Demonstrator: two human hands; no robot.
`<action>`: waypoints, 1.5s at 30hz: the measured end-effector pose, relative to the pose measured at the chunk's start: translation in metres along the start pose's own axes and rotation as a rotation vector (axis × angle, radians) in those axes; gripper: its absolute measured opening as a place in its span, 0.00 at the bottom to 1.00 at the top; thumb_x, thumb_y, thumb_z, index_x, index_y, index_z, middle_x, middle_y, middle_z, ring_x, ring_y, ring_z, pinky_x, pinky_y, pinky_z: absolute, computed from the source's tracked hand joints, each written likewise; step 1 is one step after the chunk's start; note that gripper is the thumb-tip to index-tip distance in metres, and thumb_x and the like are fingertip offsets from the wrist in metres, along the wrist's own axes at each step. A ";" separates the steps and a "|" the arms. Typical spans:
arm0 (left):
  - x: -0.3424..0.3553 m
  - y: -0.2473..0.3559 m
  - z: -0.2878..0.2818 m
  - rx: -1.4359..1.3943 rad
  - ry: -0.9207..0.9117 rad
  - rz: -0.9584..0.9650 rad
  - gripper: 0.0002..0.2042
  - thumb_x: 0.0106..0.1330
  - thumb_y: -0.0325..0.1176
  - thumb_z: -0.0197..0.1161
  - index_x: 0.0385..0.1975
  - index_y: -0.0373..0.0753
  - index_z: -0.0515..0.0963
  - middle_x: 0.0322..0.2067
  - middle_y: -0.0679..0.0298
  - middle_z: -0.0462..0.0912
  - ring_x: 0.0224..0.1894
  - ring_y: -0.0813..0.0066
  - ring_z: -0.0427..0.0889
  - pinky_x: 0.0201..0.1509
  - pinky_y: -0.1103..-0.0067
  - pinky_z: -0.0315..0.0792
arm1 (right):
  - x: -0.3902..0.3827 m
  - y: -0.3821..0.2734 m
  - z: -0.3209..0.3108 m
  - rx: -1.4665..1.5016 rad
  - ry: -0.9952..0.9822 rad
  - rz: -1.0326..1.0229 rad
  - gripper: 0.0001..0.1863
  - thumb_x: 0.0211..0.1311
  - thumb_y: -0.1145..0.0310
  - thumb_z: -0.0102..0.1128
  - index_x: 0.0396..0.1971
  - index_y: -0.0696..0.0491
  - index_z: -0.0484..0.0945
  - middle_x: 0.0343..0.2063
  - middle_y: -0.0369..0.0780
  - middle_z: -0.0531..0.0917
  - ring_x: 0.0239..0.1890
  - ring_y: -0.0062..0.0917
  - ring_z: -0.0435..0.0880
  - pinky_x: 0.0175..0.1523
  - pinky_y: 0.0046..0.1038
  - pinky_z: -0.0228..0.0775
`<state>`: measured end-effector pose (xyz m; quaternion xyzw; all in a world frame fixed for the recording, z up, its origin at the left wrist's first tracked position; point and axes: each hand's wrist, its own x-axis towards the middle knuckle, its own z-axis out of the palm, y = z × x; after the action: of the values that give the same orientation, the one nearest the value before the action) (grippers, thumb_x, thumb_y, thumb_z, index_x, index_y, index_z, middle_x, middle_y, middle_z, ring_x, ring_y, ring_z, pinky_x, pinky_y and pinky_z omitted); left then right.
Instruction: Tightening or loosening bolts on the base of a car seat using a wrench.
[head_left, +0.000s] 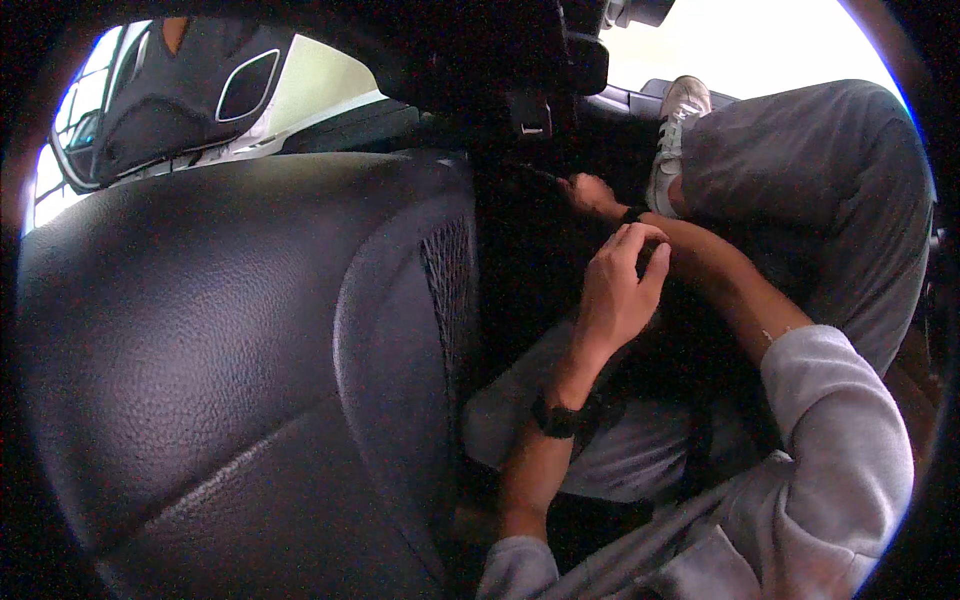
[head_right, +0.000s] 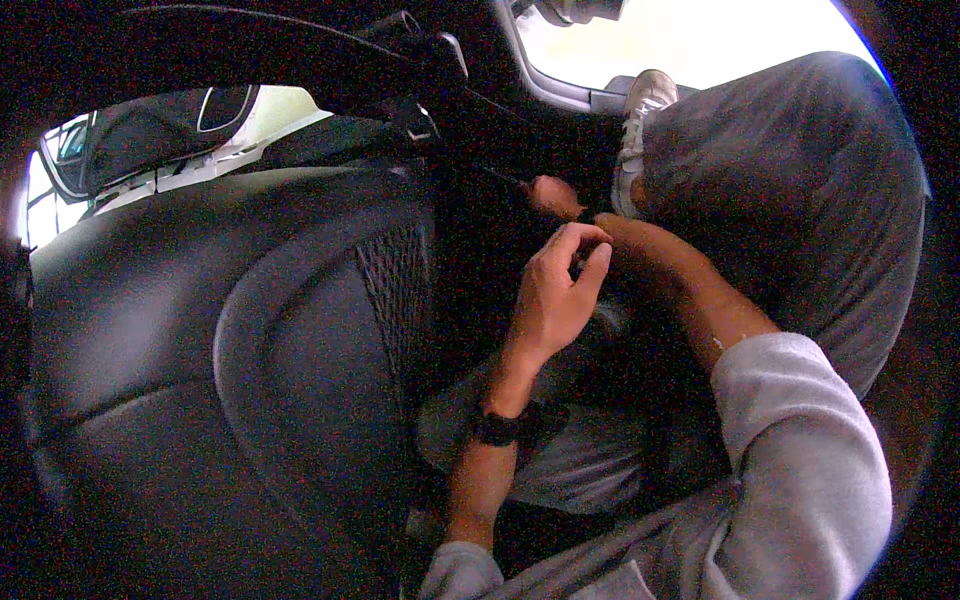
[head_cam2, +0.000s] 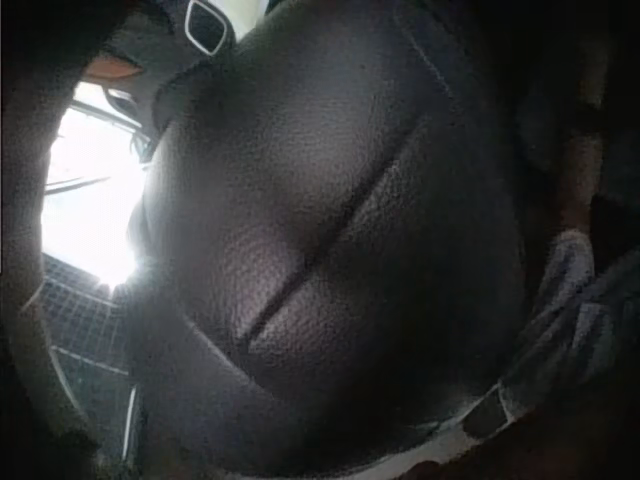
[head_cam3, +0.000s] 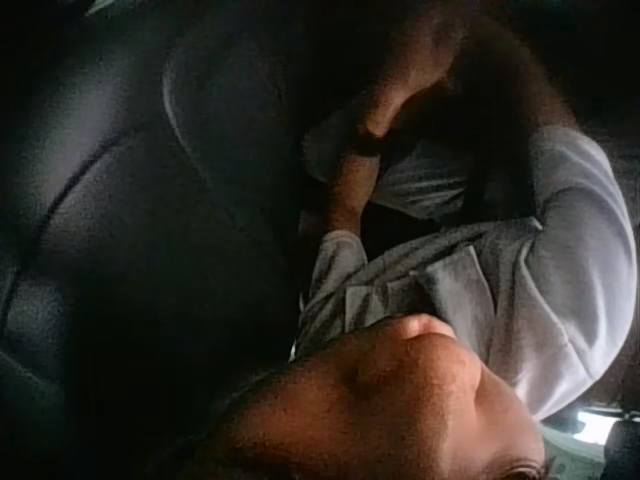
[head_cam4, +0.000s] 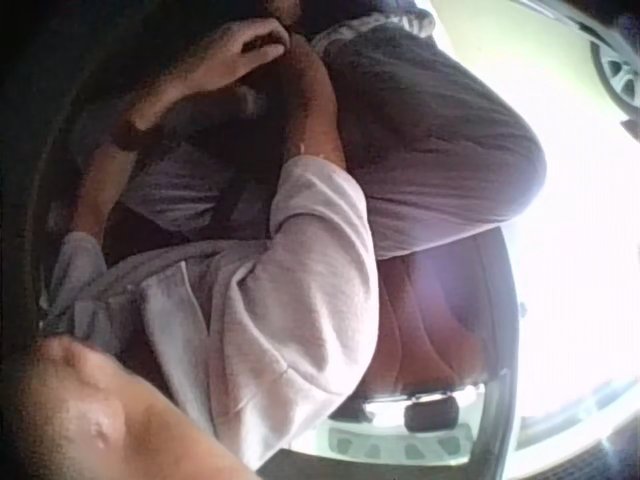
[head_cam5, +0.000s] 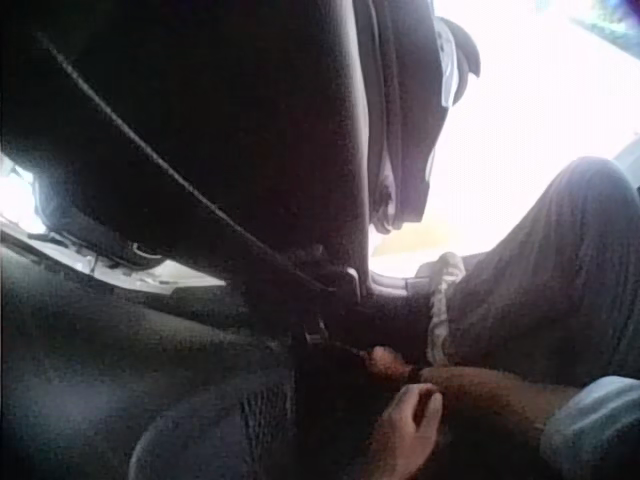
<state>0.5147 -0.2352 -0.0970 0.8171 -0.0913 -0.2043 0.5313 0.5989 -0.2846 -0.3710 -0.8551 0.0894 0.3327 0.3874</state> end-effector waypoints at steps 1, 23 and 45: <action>0.002 -0.002 -0.002 0.003 0.016 0.014 0.10 0.66 0.34 0.56 0.40 0.35 0.75 0.38 0.54 0.81 0.42 0.59 0.81 0.45 0.73 0.72 | 0.001 -0.003 0.003 0.034 -0.016 0.015 0.27 0.67 0.46 0.43 0.36 0.56 0.80 0.38 0.53 0.82 0.43 0.49 0.80 0.46 0.47 0.71; 0.000 -0.003 0.007 -0.013 0.007 0.047 0.10 0.66 0.34 0.56 0.40 0.35 0.75 0.39 0.53 0.81 0.43 0.55 0.80 0.48 0.71 0.72 | 0.000 0.018 0.027 0.059 0.017 0.129 0.22 0.66 0.52 0.46 0.37 0.56 0.81 0.37 0.53 0.82 0.42 0.50 0.81 0.46 0.47 0.71; 0.005 -0.008 0.020 0.048 -0.045 0.051 0.09 0.65 0.32 0.57 0.39 0.33 0.75 0.38 0.51 0.80 0.44 0.54 0.80 0.49 0.70 0.72 | 0.052 -0.002 -0.077 -0.391 0.109 -0.248 0.15 0.52 0.58 0.56 0.27 0.55 0.82 0.29 0.48 0.83 0.34 0.41 0.83 0.37 0.39 0.74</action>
<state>0.5101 -0.2508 -0.1124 0.8223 -0.1290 -0.2065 0.5143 0.6785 -0.3333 -0.3661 -0.9350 -0.0617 0.2468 0.2469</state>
